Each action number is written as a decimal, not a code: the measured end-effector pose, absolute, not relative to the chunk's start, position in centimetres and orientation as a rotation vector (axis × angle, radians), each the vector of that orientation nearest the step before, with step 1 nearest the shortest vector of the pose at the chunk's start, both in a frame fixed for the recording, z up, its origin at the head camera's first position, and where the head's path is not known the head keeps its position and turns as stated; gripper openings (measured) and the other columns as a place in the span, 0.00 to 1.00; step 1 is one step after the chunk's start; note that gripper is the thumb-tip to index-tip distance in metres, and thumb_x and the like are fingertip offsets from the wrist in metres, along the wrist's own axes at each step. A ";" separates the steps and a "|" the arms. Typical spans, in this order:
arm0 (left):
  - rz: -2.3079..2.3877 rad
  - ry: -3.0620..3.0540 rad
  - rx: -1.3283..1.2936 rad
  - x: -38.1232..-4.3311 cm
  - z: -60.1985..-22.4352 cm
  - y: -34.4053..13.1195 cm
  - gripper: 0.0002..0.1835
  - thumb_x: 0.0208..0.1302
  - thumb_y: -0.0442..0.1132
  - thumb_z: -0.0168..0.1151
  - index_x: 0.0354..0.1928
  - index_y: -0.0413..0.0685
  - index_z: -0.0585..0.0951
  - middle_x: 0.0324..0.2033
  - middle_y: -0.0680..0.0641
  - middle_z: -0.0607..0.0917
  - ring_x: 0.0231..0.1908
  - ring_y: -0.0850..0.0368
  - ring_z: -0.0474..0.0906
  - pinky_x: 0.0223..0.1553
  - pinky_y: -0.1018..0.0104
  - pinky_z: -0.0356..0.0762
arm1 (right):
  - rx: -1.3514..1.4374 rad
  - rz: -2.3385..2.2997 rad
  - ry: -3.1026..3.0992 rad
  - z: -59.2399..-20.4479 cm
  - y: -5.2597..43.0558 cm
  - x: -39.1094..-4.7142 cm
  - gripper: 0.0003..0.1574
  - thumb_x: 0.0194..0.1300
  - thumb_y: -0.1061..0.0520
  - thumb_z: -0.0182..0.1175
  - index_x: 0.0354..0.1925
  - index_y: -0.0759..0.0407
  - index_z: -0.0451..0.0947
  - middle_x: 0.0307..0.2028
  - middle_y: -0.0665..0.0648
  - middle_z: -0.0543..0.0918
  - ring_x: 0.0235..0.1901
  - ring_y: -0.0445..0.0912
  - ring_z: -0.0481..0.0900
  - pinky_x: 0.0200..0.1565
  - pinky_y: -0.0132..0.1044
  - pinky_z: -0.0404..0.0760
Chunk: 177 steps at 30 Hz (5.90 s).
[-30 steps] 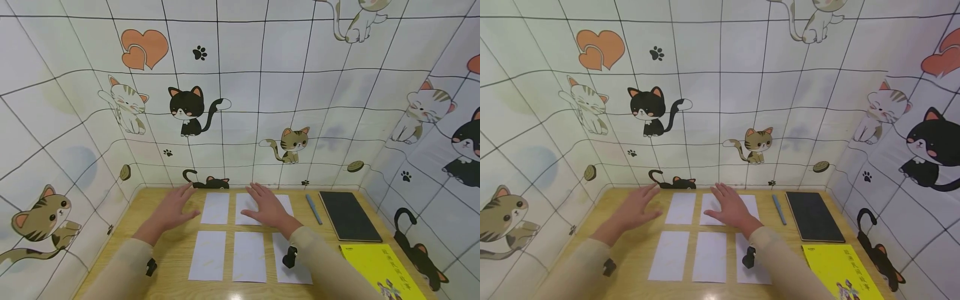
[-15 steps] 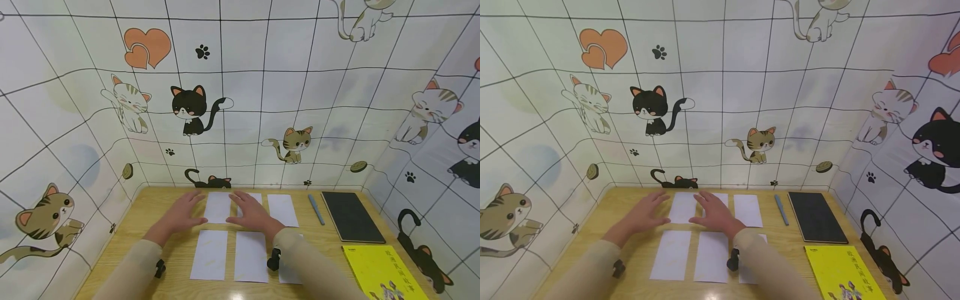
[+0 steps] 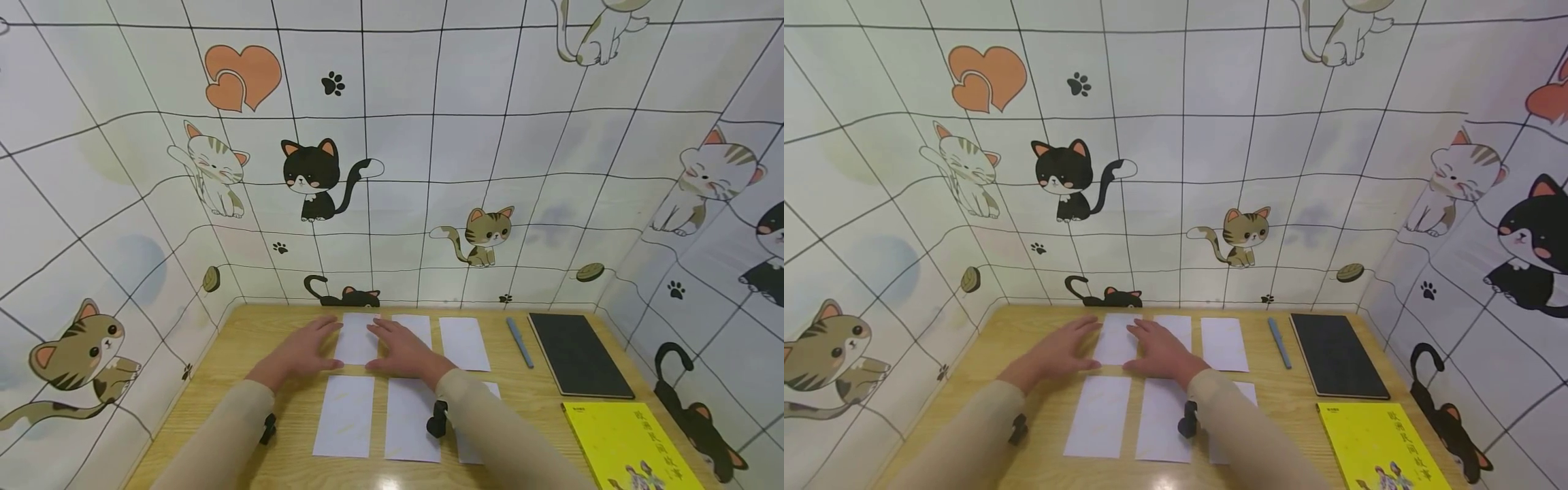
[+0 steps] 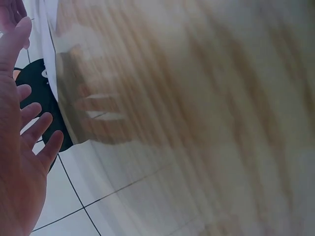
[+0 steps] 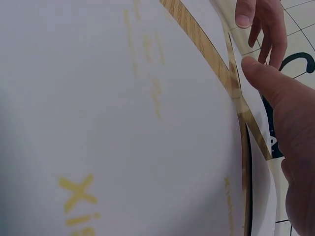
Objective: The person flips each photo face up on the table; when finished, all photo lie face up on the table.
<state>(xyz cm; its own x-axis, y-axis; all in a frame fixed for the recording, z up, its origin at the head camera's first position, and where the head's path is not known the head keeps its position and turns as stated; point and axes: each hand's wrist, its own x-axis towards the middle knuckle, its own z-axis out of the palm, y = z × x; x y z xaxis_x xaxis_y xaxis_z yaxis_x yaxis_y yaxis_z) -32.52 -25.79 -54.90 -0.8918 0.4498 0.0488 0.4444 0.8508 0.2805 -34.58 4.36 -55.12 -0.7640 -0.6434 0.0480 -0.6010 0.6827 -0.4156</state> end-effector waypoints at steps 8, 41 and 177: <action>0.359 2.952 0.781 -33.4 -55.2 -25.6 0.54 0.64 0.73 0.71 0.86 0.56 0.67 0.85 0.44 0.64 0.81 0.38 0.63 0.77 0.35 0.66 | -1.075 -0.525 2.772 -55.1 4.1 -35.1 0.56 0.72 0.27 0.70 0.86 0.48 0.65 0.86 0.54 0.62 0.84 0.55 0.60 0.82 0.53 0.60; 0.184 2.902 0.947 -34.1 -55.5 -26.0 0.42 0.78 0.69 0.62 0.82 0.51 0.74 0.81 0.47 0.71 0.80 0.39 0.67 0.77 0.40 0.68 | -1.137 -0.407 2.747 -55.3 3.6 -35.8 0.48 0.76 0.28 0.66 0.79 0.54 0.75 0.81 0.54 0.71 0.82 0.50 0.65 0.81 0.46 0.63; 0.080 3.017 1.186 -34.2 -55.3 -25.1 0.11 0.72 0.52 0.70 0.44 0.54 0.85 0.36 0.55 0.86 0.29 0.60 0.77 0.41 0.54 0.84 | -1.282 -0.363 2.805 -55.0 3.0 -35.3 0.29 0.81 0.40 0.54 0.65 0.54 0.86 0.69 0.53 0.85 0.70 0.49 0.80 0.72 0.45 0.76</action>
